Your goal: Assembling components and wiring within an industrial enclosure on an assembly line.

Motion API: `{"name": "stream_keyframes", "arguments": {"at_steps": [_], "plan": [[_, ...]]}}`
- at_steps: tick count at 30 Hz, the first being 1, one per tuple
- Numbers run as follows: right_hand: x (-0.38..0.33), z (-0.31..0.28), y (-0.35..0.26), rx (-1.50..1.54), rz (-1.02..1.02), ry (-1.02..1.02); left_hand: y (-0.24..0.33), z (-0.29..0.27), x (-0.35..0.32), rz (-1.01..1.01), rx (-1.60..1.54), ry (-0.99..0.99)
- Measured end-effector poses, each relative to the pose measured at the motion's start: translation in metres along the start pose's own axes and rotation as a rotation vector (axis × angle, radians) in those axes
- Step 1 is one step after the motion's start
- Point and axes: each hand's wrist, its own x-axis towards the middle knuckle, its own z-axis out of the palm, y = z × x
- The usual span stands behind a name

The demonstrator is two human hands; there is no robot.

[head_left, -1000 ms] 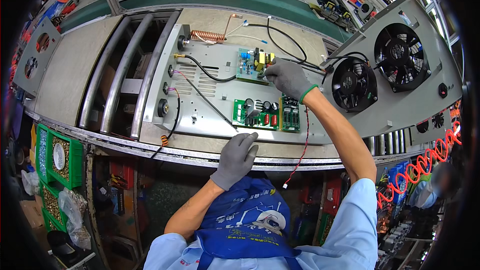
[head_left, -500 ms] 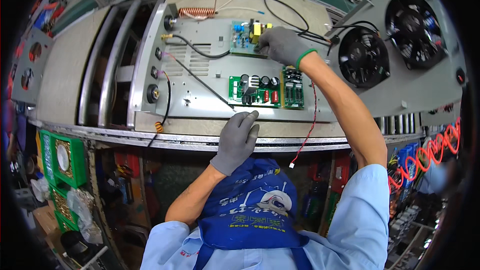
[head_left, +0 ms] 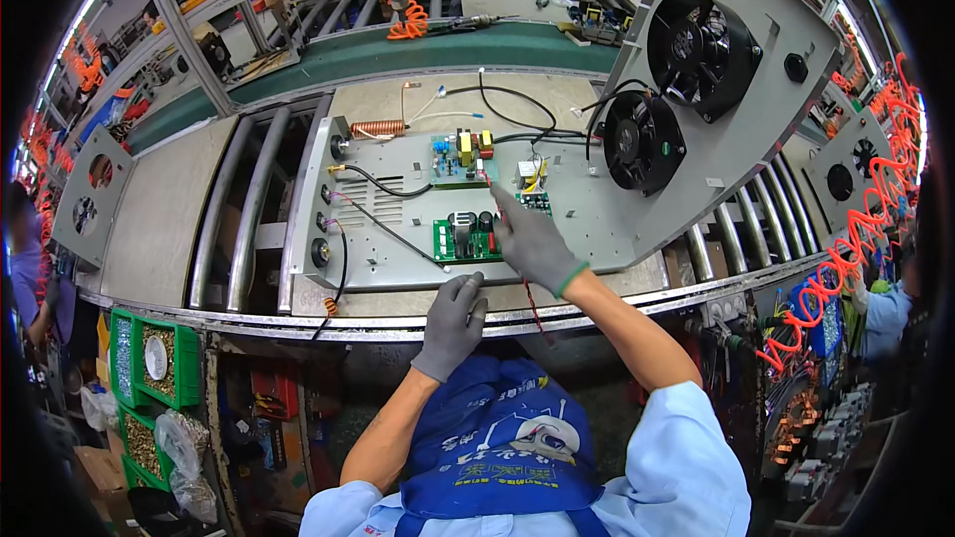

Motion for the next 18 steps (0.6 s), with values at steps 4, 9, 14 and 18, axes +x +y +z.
{"name": "stream_keyframes", "arguments": {"at_steps": [4,9,14,18], "plan": [[-0.016,-0.038,-0.026,0.495,-0.144,-0.18,0.001,0.002,0.0,-0.013,0.025,-0.006],[-0.005,-0.063,-0.052,0.742,-0.119,-0.288,-0.005,-0.002,-0.001,-0.02,0.038,-0.027],[-0.014,-0.036,-0.052,0.034,-0.535,-0.192,-0.008,-0.007,0.0,-0.135,-0.317,0.015],[0.084,-0.05,0.008,0.078,-0.094,0.17,-0.003,-0.006,0.0,-0.133,-0.151,0.056]]}}
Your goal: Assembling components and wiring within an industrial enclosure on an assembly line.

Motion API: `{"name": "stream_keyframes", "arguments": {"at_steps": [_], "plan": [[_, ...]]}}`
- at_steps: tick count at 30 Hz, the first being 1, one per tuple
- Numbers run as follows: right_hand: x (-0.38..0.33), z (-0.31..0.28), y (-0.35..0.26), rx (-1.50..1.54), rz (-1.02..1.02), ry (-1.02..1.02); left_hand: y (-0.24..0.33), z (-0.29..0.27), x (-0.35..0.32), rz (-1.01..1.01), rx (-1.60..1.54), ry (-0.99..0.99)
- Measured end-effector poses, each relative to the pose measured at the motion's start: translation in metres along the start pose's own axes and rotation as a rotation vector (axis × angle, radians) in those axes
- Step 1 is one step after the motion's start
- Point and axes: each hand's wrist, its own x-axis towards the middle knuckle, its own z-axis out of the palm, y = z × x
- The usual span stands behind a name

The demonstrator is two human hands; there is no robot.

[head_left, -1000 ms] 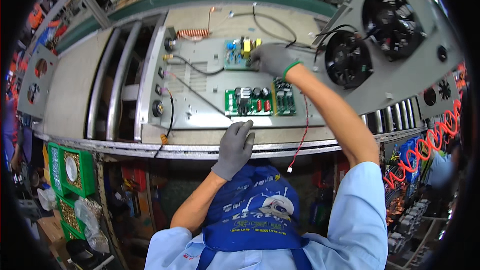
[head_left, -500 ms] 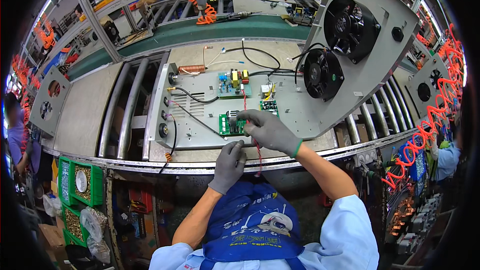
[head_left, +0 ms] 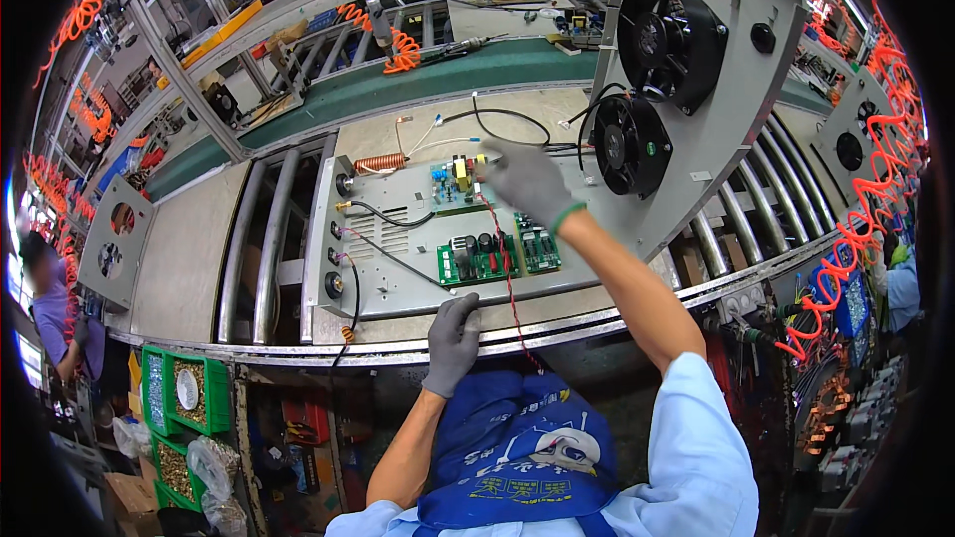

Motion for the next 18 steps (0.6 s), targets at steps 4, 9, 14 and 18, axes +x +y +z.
{"name": "stream_keyframes", "arguments": {"at_steps": [4,9,14,18], "plan": [[0.075,0.013,0.093,-0.25,0.36,0.085,0.002,0.002,0.001,-0.015,-0.021,0.02],[0.108,0.032,0.118,0.695,0.746,0.107,0.002,0.003,0.002,0.025,0.027,0.046],[0.088,0.017,0.046,0.763,0.202,0.114,0.003,0.003,0.001,0.014,0.026,0.032],[0.017,-0.004,-0.013,0.398,-0.313,-0.154,0.001,0.002,-0.002,-0.024,-0.012,0.024]]}}
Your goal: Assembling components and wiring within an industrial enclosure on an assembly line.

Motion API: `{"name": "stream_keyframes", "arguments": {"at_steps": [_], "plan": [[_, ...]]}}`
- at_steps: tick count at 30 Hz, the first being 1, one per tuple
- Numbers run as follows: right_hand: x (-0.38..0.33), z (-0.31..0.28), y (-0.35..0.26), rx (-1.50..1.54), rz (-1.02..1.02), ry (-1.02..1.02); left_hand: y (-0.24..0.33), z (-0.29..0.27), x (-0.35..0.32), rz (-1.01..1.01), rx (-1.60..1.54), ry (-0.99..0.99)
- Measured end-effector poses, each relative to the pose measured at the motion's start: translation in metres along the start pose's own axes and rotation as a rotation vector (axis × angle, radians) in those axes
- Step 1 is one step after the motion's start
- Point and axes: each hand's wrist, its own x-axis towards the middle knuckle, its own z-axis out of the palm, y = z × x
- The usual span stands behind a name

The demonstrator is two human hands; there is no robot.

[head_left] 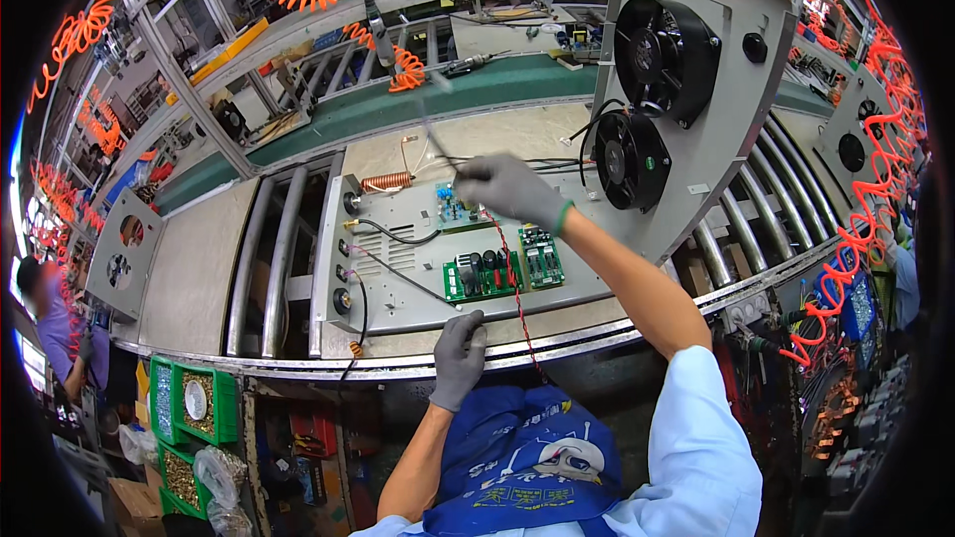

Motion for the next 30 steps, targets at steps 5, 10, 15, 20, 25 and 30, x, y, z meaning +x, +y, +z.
{"name": "stream_keyframes", "arguments": {"at_steps": [5,10,15,20,25,30], "plan": [[-0.089,0.01,-0.063,-0.251,-0.13,-0.652,-0.005,-0.003,0.0,-0.03,-0.089,0.004],[-0.086,0.0,-0.057,-0.268,-0.132,-0.848,-0.001,-0.005,0.0,-0.058,-0.001,-0.023],[0.004,-0.013,0.017,-0.21,0.123,-0.286,0.006,-0.005,0.001,-0.056,-0.018,-0.022],[0.078,-0.012,0.114,-0.661,0.411,0.028,0.009,-0.006,0.003,-0.007,-0.015,-0.055],[0.101,-0.013,0.189,-0.842,0.781,-0.069,0.01,-0.009,0.007,0.001,-0.021,-0.077],[0.11,-0.021,0.216,-0.742,0.586,-0.228,0.008,-0.009,0.007,-0.03,-0.032,-0.063]]}}
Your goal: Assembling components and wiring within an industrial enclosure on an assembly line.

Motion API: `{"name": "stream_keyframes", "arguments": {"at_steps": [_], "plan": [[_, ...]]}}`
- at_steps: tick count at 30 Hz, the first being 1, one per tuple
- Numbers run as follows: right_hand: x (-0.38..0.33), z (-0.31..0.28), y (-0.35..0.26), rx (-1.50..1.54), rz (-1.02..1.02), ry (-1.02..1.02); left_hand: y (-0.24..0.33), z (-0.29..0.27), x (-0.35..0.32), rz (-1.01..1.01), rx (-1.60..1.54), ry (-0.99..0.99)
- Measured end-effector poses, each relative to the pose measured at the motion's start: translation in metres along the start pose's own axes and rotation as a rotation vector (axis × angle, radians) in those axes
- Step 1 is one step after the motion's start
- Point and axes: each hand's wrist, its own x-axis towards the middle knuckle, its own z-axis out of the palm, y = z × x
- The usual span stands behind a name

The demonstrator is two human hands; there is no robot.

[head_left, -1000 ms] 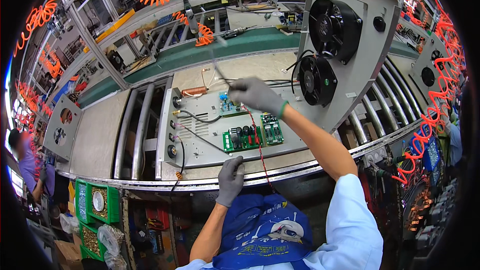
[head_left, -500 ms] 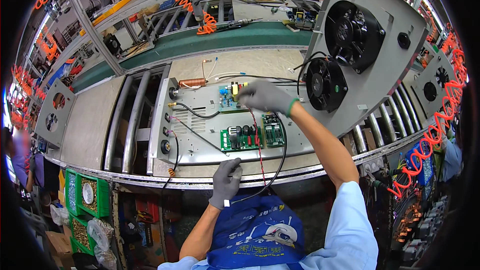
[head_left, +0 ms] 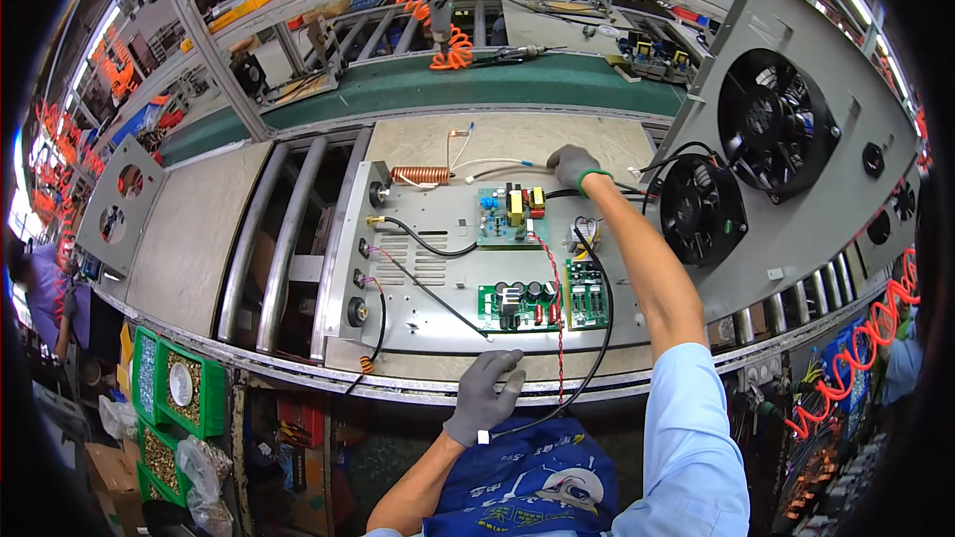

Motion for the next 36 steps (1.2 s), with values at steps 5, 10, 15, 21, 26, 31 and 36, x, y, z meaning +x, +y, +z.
{"name": "stream_keyframes", "arguments": {"at_steps": [5,10,15,21,26,31,36], "plan": [[-0.003,-0.017,0.011,0.206,-0.138,0.254,-0.004,0.001,0.001,0.021,-0.001,-0.026],[-0.008,-0.038,0.01,-0.007,-0.049,0.211,-0.004,0.001,0.0,0.013,0.001,-0.034],[-0.015,-0.044,0.008,-0.16,0.021,0.252,-0.003,0.002,0.001,0.02,-0.007,-0.021],[-0.019,-0.032,0.002,-0.206,-0.121,0.169,-0.002,0.003,0.001,0.066,0.029,-0.017],[-0.026,-0.014,-0.026,-0.261,-0.179,0.075,-0.002,0.007,0.001,0.065,0.073,-0.001],[-0.04,-0.014,-0.035,-0.084,-0.165,0.011,-0.002,0.007,-0.001,0.086,0.084,0.021],[-0.034,-0.006,-0.024,-0.071,-0.179,-0.116,0.0,0.009,0.001,0.109,0.116,0.002]]}}
